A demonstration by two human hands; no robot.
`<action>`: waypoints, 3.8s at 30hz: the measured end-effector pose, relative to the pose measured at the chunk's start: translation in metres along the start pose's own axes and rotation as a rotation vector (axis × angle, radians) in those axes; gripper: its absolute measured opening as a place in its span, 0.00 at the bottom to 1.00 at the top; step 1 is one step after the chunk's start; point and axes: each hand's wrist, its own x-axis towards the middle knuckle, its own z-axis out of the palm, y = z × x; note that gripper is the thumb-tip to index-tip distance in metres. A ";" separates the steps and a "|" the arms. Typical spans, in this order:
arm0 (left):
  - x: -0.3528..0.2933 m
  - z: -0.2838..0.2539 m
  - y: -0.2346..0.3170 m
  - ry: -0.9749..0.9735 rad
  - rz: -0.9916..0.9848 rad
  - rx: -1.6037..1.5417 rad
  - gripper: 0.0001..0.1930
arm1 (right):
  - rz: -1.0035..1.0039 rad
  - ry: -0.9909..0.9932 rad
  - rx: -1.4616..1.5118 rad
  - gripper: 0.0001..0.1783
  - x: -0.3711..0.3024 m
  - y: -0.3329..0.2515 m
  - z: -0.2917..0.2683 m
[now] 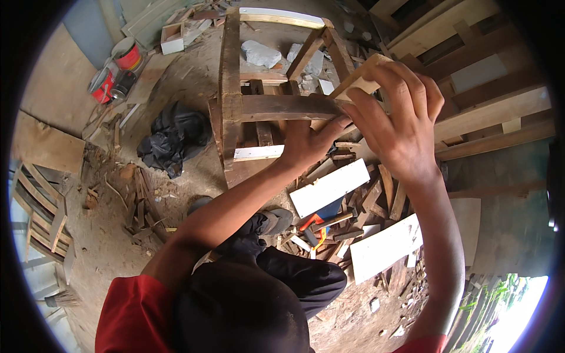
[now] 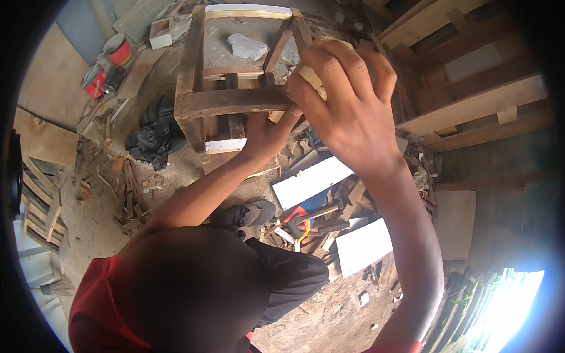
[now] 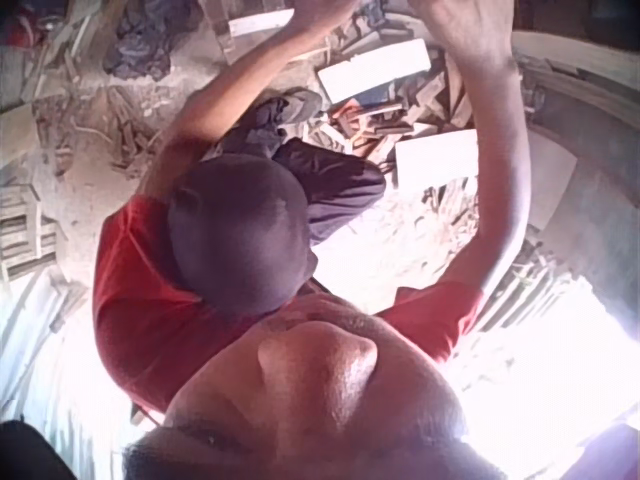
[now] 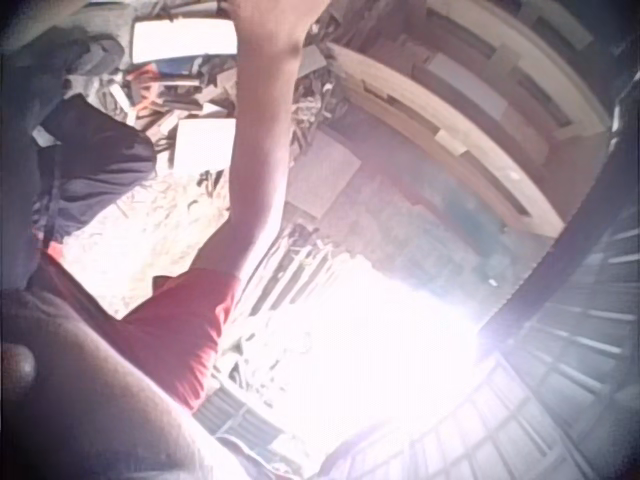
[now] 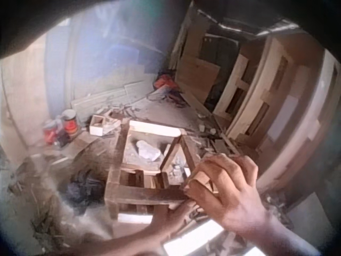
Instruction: The person assembles a wooden frame by hand, fitting pieces together and securing them. They then use a hand saw to cut a piece of wood placed on the floor.
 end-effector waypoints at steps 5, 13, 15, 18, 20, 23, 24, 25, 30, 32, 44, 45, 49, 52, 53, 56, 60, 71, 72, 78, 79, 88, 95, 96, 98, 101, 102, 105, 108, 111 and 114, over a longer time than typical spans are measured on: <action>0.002 0.002 -0.004 0.003 0.022 -0.004 0.12 | -0.015 0.022 -0.048 0.12 0.009 0.000 0.007; 0.005 0.001 -0.003 -0.008 0.049 0.047 0.12 | -0.118 -0.033 -0.025 0.11 0.014 0.002 0.012; 0.005 -0.001 0.001 -0.029 -0.037 0.018 0.12 | -0.139 -0.030 -0.026 0.10 0.013 0.002 0.016; 0.003 0.001 0.000 -0.004 0.017 0.028 0.11 | -0.135 -0.061 -0.015 0.09 0.007 0.004 0.014; 0.002 -0.002 -0.003 -0.028 0.091 0.099 0.12 | -0.117 -0.082 -0.039 0.09 0.002 0.007 0.010; 0.000 -0.006 -0.005 -0.034 0.034 0.088 0.13 | -0.058 -0.062 -0.081 0.09 -0.012 0.021 0.005; -0.002 -0.007 -0.005 -0.032 -0.014 0.063 0.13 | -0.032 -0.050 -0.096 0.09 -0.016 0.023 0.003; -0.003 -0.008 -0.005 -0.030 -0.024 0.045 0.14 | -0.015 -0.022 -0.089 0.09 -0.017 0.023 0.001; -0.005 -0.011 0.008 -0.025 0.012 0.044 0.13 | -0.005 0.017 -0.020 0.10 -0.003 -0.001 0.001; -0.005 -0.012 0.007 -0.047 0.023 0.038 0.13 | -0.044 0.024 0.000 0.10 0.004 -0.006 0.009; 0.002 -0.012 0.001 -0.040 0.126 0.076 0.13 | -0.116 -0.177 -0.053 0.06 0.008 0.000 0.003; 0.004 -0.012 0.002 -0.044 0.141 0.084 0.13 | -0.110 -0.199 -0.074 0.06 0.000 0.010 0.001; 0.003 -0.014 -0.001 -0.062 0.126 0.058 0.13 | -0.033 -0.120 -0.012 0.07 -0.002 0.021 -0.018; 0.002 -0.017 0.005 -0.081 0.110 0.134 0.13 | -0.019 -0.047 0.058 0.07 0.011 0.006 -0.019; 0.001 -0.019 0.008 -0.090 0.101 0.174 0.13 | -0.035 -0.044 0.071 0.07 0.013 0.002 -0.012; -0.001 -0.020 0.010 -0.104 0.072 0.105 0.14 | -0.062 -0.067 0.064 0.08 0.011 -0.005 0.006; 0.000 -0.021 0.011 -0.134 0.070 0.071 0.14 | -0.062 -0.112 0.042 0.06 0.009 -0.007 0.007; 0.001 -0.026 0.006 -0.164 0.070 0.181 0.16 | -0.064 -0.082 0.093 0.07 0.012 0.000 -0.008; 0.001 -0.025 0.007 -0.159 0.071 0.147 0.16 | -0.074 -0.077 0.099 0.07 0.013 -0.002 -0.004; 0.002 -0.022 0.006 -0.140 0.087 0.035 0.14 | -0.071 -0.086 0.089 0.07 0.011 -0.006 0.009; 0.003 -0.023 0.006 -0.151 0.086 0.062 0.15 | -0.066 -0.094 0.082 0.06 0.009 -0.005 0.008; 0.000 -0.022 0.017 -0.145 0.077 0.137 0.18 | 0.247 -0.245 0.093 0.05 -0.048 0.031 -0.025; 0.006 -0.028 0.018 -0.220 0.129 0.149 0.22 | 0.925 -0.348 0.409 0.10 -0.163 -0.035 0.024; 0.005 -0.024 0.018 -0.247 0.125 0.144 0.22 | 0.980 -0.340 0.377 0.13 -0.204 -0.049 0.039; 0.009 -0.028 0.019 -0.295 0.130 0.168 0.22 | 1.342 -0.486 0.466 0.14 -0.284 -0.092 0.081; 0.020 -0.040 0.015 -0.372 0.144 0.299 0.25 | 1.661 -0.418 0.576 0.15 -0.369 -0.193 0.129; 0.016 -0.041 0.009 -0.376 0.121 0.318 0.26 | 1.769 -0.457 0.588 0.16 -0.394 -0.234 0.136; 0.020 -0.049 0.011 -0.459 0.037 0.320 0.28 | 1.776 -0.449 0.622 0.15 -0.433 -0.326 0.156; 0.022 -0.046 0.018 -0.534 0.061 0.247 0.30 | 1.575 -0.551 0.686 0.15 -0.439 -0.350 0.164; 0.022 -0.049 0.019 -0.505 0.102 0.270 0.28 | 1.593 -0.661 0.810 0.15 -0.415 -0.353 0.164; 0.019 -0.045 0.014 -0.445 0.104 0.231 0.24 | 1.453 -0.738 0.832 0.16 -0.402 -0.344 0.162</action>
